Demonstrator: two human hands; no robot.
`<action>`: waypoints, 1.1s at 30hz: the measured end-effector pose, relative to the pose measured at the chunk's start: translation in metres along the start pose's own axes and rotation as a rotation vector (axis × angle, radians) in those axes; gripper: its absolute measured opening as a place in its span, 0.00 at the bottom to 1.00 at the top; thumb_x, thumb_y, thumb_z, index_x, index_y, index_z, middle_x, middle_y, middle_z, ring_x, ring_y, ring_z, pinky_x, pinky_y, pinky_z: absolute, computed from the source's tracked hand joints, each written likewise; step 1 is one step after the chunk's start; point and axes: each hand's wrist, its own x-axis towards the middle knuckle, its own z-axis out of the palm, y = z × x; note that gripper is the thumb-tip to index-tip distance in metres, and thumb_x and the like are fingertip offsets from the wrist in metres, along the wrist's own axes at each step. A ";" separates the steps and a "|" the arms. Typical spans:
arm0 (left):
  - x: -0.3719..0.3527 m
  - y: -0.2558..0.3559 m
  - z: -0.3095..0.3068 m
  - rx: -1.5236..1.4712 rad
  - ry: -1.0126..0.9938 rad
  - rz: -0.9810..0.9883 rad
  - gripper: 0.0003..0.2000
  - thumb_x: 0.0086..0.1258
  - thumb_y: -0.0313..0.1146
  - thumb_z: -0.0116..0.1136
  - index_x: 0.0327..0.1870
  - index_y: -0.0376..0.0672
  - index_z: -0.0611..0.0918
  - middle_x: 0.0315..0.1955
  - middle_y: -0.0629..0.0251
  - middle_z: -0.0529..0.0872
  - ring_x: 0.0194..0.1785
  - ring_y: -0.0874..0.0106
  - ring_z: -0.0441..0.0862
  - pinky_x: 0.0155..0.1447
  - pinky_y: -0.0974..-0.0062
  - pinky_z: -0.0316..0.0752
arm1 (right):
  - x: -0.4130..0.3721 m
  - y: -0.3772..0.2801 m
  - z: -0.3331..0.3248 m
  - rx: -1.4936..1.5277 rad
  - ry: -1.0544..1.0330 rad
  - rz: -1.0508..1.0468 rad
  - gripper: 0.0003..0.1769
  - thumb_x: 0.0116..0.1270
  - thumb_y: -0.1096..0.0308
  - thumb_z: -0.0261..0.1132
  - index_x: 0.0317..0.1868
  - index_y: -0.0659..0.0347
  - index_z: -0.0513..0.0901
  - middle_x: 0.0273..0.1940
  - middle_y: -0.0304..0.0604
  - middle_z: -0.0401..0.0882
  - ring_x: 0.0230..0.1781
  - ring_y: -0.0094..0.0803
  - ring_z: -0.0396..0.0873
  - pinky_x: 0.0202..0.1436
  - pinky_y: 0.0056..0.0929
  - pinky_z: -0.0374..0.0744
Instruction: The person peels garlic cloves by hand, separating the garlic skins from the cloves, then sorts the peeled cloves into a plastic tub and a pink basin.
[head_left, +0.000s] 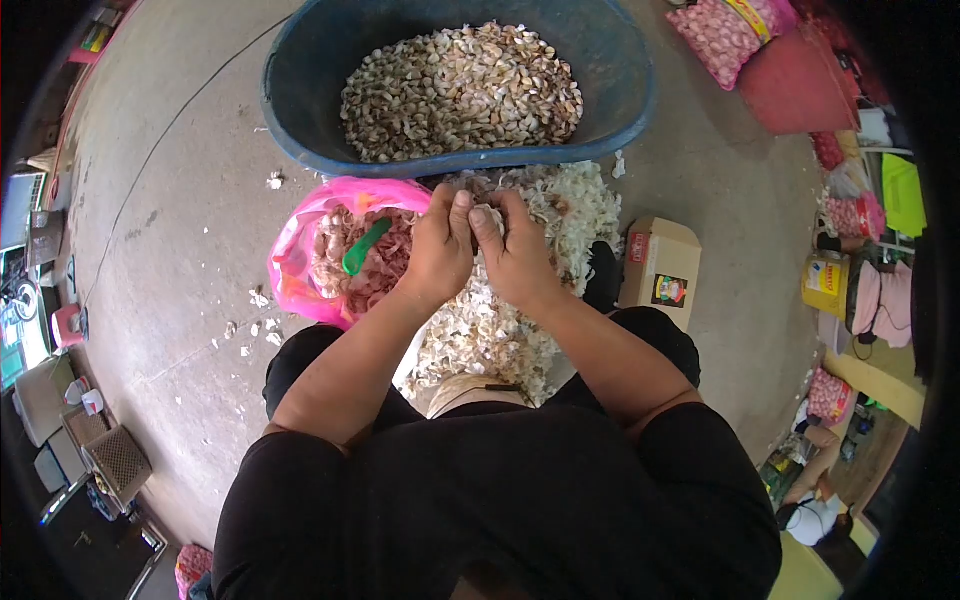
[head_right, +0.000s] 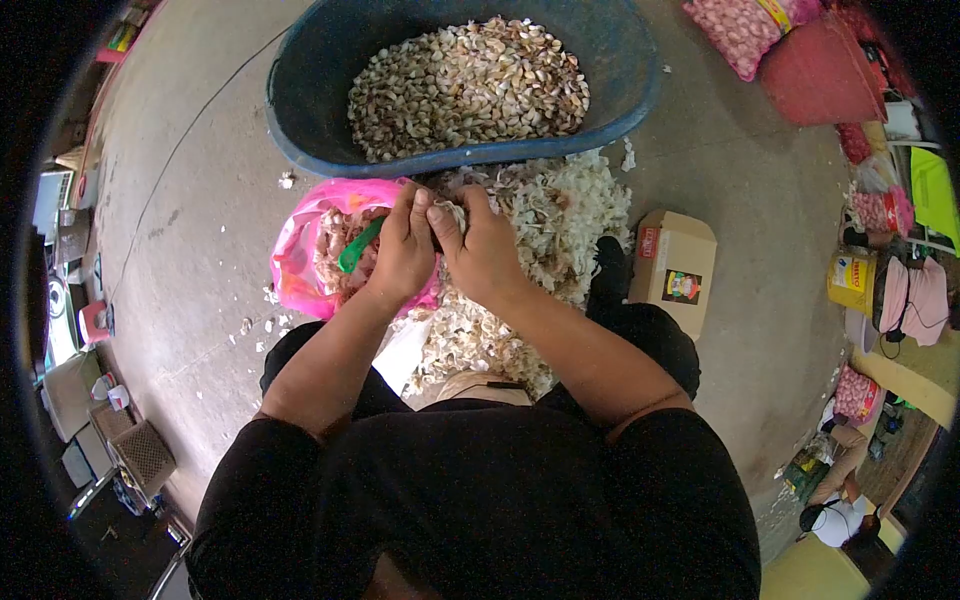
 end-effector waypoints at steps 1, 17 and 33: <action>-0.002 0.003 0.002 -0.052 0.016 0.028 0.11 0.69 0.36 0.38 0.34 0.36 0.68 0.25 0.59 0.76 0.29 0.70 0.74 0.34 0.74 0.69 | -0.001 0.002 0.000 -0.037 0.028 -0.017 0.17 0.63 0.56 0.53 0.37 0.65 0.68 0.24 0.51 0.73 0.26 0.40 0.75 0.29 0.31 0.72; 0.008 0.020 -0.002 -0.671 -0.186 -0.501 0.16 0.69 0.44 0.36 0.35 0.40 0.70 0.23 0.70 0.73 0.22 0.81 0.66 0.24 0.82 0.65 | 0.015 -0.009 -0.047 0.669 -0.202 0.668 0.14 0.64 0.56 0.51 0.39 0.59 0.71 0.26 0.37 0.73 0.19 0.22 0.71 0.16 0.22 0.69; 0.006 0.012 -0.008 0.061 -0.314 0.060 0.09 0.61 0.29 0.53 0.40 0.35 0.75 0.35 0.63 0.78 0.38 0.76 0.75 0.42 0.81 0.70 | 0.009 0.002 -0.046 -0.300 -0.236 -0.067 0.09 0.45 0.72 0.66 0.22 0.67 0.73 0.20 0.45 0.70 0.20 0.33 0.69 0.24 0.28 0.67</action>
